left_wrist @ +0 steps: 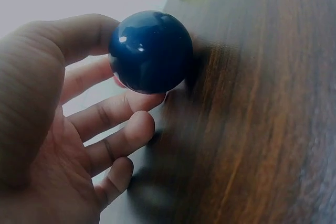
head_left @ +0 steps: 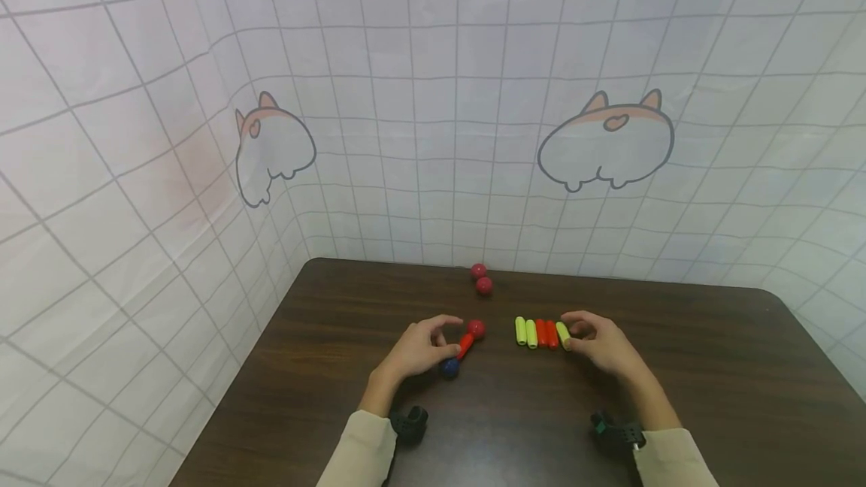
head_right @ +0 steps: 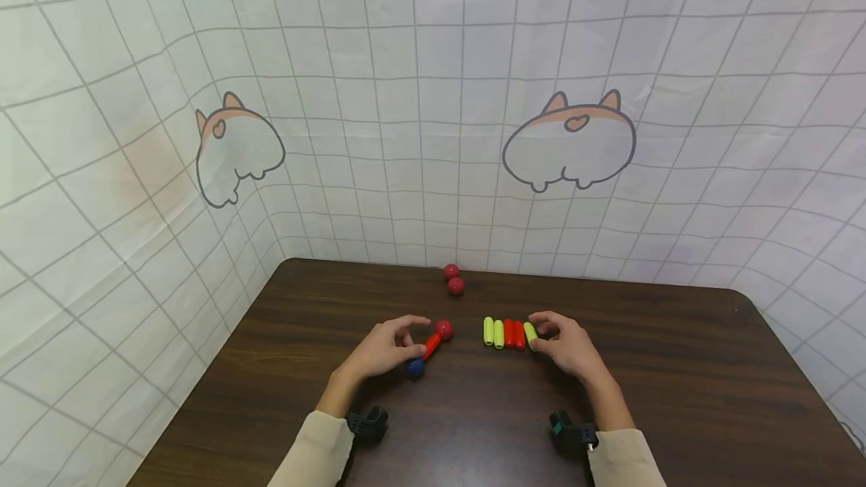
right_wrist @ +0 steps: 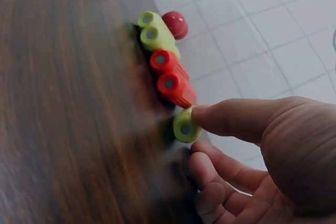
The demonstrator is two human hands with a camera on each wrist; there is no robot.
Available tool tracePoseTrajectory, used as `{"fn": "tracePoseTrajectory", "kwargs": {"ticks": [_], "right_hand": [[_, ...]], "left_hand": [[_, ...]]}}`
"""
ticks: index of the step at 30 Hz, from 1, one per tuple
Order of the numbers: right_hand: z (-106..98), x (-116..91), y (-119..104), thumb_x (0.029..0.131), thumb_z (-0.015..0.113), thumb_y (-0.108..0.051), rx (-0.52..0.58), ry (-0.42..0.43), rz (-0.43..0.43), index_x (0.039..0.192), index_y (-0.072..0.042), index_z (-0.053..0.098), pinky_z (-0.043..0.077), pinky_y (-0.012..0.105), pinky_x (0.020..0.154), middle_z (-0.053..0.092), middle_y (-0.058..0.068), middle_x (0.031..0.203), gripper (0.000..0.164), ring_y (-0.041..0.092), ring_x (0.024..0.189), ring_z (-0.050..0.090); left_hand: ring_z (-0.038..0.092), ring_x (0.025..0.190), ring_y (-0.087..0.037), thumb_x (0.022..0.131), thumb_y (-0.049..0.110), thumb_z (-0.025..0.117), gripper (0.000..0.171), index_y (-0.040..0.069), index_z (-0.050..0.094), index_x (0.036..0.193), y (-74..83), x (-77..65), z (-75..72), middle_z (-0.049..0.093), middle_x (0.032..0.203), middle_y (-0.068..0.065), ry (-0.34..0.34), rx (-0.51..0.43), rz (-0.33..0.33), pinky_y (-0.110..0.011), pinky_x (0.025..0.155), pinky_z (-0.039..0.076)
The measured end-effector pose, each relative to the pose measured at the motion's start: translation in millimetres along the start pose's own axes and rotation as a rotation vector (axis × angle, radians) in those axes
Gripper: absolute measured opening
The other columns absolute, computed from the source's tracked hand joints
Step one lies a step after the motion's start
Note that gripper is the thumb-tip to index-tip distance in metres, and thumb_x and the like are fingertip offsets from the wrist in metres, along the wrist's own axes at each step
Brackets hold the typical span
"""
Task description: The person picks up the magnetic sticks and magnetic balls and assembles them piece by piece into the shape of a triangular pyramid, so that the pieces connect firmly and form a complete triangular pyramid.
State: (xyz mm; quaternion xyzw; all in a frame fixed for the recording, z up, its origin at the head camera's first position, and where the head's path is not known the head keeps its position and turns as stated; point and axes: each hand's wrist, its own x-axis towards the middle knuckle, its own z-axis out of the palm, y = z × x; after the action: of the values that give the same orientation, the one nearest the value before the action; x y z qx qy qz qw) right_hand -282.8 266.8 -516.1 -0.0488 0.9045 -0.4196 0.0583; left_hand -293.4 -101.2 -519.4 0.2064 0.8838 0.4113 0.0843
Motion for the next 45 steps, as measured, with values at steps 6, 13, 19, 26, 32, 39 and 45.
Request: {"fn": "tracePoseTrajectory", "kwargs": {"ticks": [6,13,19,26,32,39,45], "right_hand": [[-7,-2,6,0.093,0.071,-0.009,-0.033,0.027,0.007,0.135,-0.006,0.061,0.048,0.034,0.072,0.067,0.020,0.117,0.043,0.026,0.093,0.065],[-5,-2,1,0.093,0.073,-0.012,-0.052,0.041,0.003,0.134,-0.006,0.062,0.046,0.033,0.069,0.068,0.018,0.113,0.044,0.024,0.089,0.063],[-4,-2,0,0.092,0.072,-0.009,-0.060,0.047,0.004,0.133,-0.005,0.062,0.042,0.034,0.066,0.066,0.015,0.106,0.042,0.022,0.082,0.057],[-9,-4,4,0.093,0.069,-0.006,-0.039,0.052,-0.001,0.131,-0.003,0.063,0.042,0.033,0.066,0.066,0.012,0.098,0.039,0.020,0.081,0.055],[-14,-7,8,0.094,0.064,-0.002,0.030,0.031,0.008,0.133,-0.002,0.061,0.049,0.030,0.064,0.065,0.013,0.097,0.039,0.019,0.078,0.056],[-18,-7,9,0.097,0.063,0.000,0.104,0.005,-0.067,0.134,0.001,0.060,0.056,0.030,0.065,0.067,0.018,0.097,0.037,0.020,0.081,0.063],[-21,-7,3,0.099,0.063,-0.002,0.137,-0.042,-0.152,0.136,0.001,0.059,0.059,0.030,0.068,0.067,0.024,0.103,0.037,0.021,0.085,0.066]], "left_hand": [[0.054,0.059,-0.008,0.092,0.019,0.071,0.053,0.023,0.058,0.143,2.5,0.7,0.6,0.066,0.081,0.006,-0.020,0.003,0.015,-0.034,0.069,0.050],[0.052,0.060,-0.007,0.090,0.013,0.066,0.056,0.027,0.058,0.143,6.8,1.6,4.4,0.065,0.082,0.004,-0.033,0.004,0.023,-0.040,0.072,0.051],[0.048,0.060,-0.008,0.091,0.012,0.061,0.055,0.030,0.060,0.142,9.9,-0.4,6.0,0.065,0.082,0.003,-0.033,-0.010,0.012,-0.026,0.057,0.039],[0.047,0.059,-0.009,0.091,0.014,0.061,0.052,0.030,0.062,0.141,10.9,-1.0,6.1,0.065,0.081,0.003,-0.030,-0.012,0.006,-0.026,0.055,0.038],[0.047,0.059,-0.009,0.090,0.014,0.062,0.052,0.031,0.063,0.139,8.5,0.3,7.1,0.065,0.081,0.003,-0.024,-0.002,0.007,-0.026,0.056,0.038],[0.049,0.061,-0.008,0.090,0.015,0.066,0.052,0.029,0.063,0.139,7.7,-0.3,6.6,0.064,0.081,0.004,-0.023,-0.014,0.014,-0.025,0.058,0.040],[0.050,0.062,-0.009,0.090,0.016,0.068,0.050,0.029,0.063,0.139,7.8,-0.7,5.6,0.063,0.080,0.003,-0.024,-0.028,0.004,-0.026,0.058,0.040]]}}
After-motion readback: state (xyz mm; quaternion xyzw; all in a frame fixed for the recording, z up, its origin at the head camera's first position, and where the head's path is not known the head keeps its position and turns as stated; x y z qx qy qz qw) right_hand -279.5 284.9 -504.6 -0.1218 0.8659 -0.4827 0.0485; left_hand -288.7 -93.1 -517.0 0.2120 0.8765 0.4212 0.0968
